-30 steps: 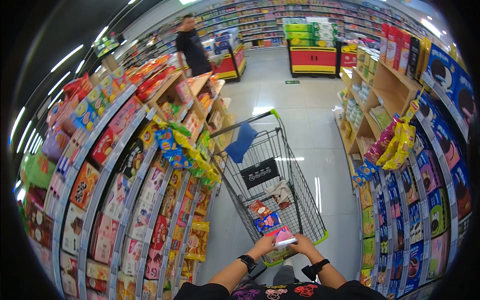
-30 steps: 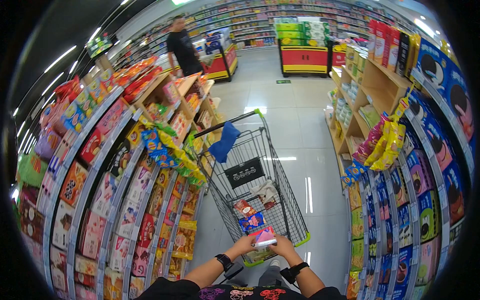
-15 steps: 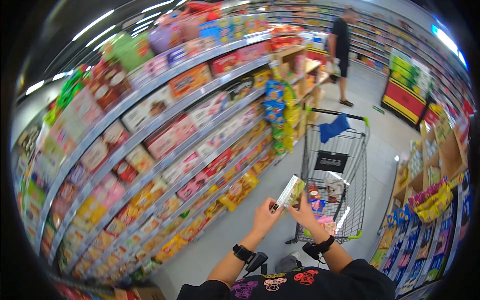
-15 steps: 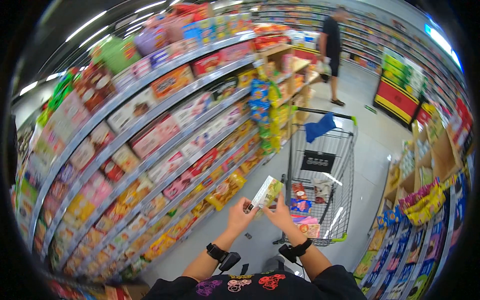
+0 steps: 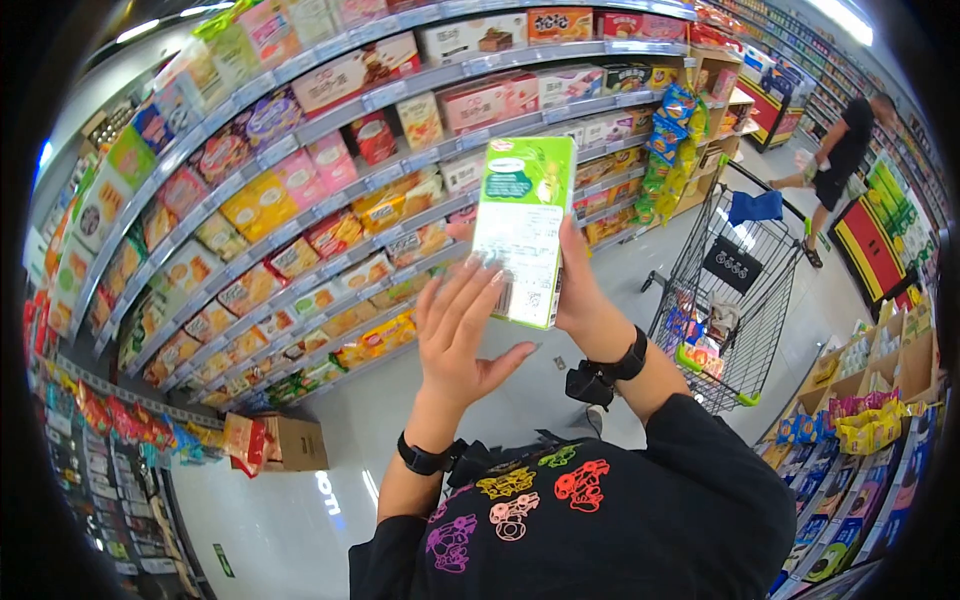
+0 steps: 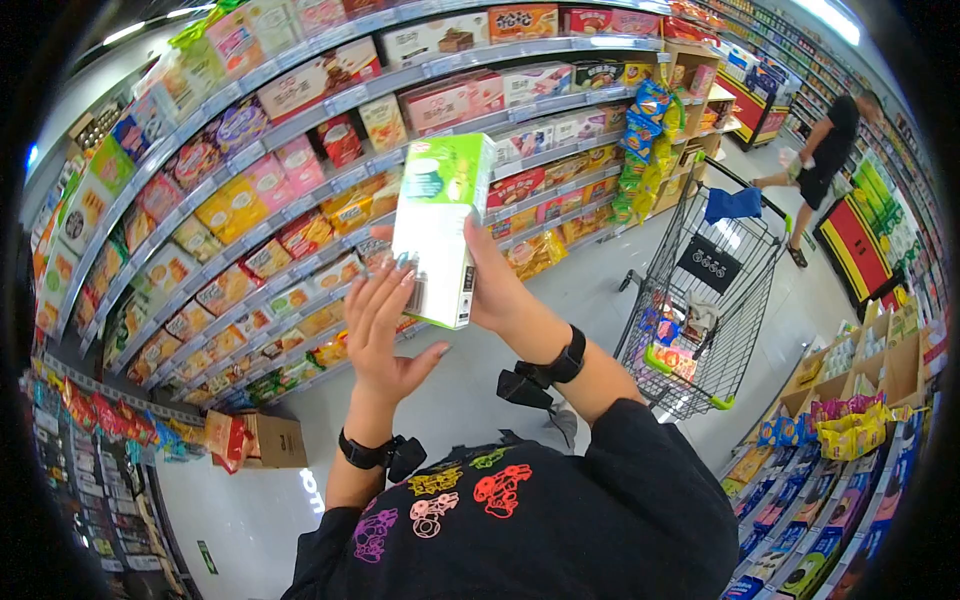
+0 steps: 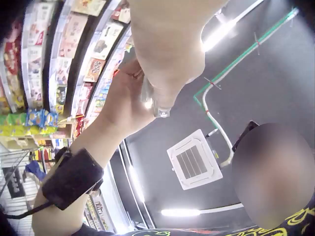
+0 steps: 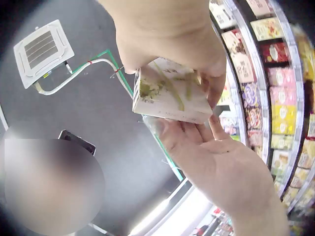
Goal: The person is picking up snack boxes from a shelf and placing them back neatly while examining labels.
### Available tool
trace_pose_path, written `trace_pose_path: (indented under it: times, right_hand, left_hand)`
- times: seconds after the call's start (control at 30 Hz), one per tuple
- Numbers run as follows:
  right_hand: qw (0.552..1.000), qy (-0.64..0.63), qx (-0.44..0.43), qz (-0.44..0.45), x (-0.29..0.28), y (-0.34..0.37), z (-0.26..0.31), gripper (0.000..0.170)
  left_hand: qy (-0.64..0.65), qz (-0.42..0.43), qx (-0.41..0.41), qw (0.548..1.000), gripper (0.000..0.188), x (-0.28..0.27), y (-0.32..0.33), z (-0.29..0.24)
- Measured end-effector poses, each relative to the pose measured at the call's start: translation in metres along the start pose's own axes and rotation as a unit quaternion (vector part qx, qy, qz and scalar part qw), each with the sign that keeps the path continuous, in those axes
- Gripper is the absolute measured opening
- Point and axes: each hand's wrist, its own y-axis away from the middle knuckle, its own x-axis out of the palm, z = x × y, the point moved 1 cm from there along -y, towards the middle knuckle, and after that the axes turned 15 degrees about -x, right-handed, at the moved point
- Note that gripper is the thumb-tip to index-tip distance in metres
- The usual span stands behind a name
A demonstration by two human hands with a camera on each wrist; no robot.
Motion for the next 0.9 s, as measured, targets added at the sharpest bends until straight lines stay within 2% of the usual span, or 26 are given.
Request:
trace_pose_path:
  times: [0.07,0.13,0.23,0.3,0.53,0.9]
  right_hand:
    - [0.999,-0.021,0.039,0.002,0.024,-0.001,-0.011,0.085]
    - [0.999,-0.009,0.034,0.03,0.039,-0.003,-0.021,0.087]
    - [0.997,-0.053,0.042,0.044,0.054,-0.006,-0.032,0.086]
    - [0.993,-0.102,0.053,0.034,0.061,-0.001,-0.036,0.084]
    - [0.988,-0.122,0.083,0.038,0.075,0.009,-0.035,0.086]
    - [0.984,-0.145,0.095,0.028,0.078,0.018,-0.038,0.088]
  left_hand:
    - [-0.016,-0.047,0.023,0.999,0.063,-0.018,0.011,0.005]
    - [-0.007,-0.09,0.03,0.995,0.067,-0.032,0.015,0.009]
    - [-0.008,-0.086,-0.005,0.996,0.071,-0.053,0.021,0.007]
    - [-0.033,-0.091,0.002,0.995,0.073,-0.06,0.026,0.007]
    - [0.014,-0.14,0.042,0.989,0.067,-0.063,0.035,0.003]
    - [0.017,-0.131,0.031,0.991,0.058,-0.069,0.04,-0.007]
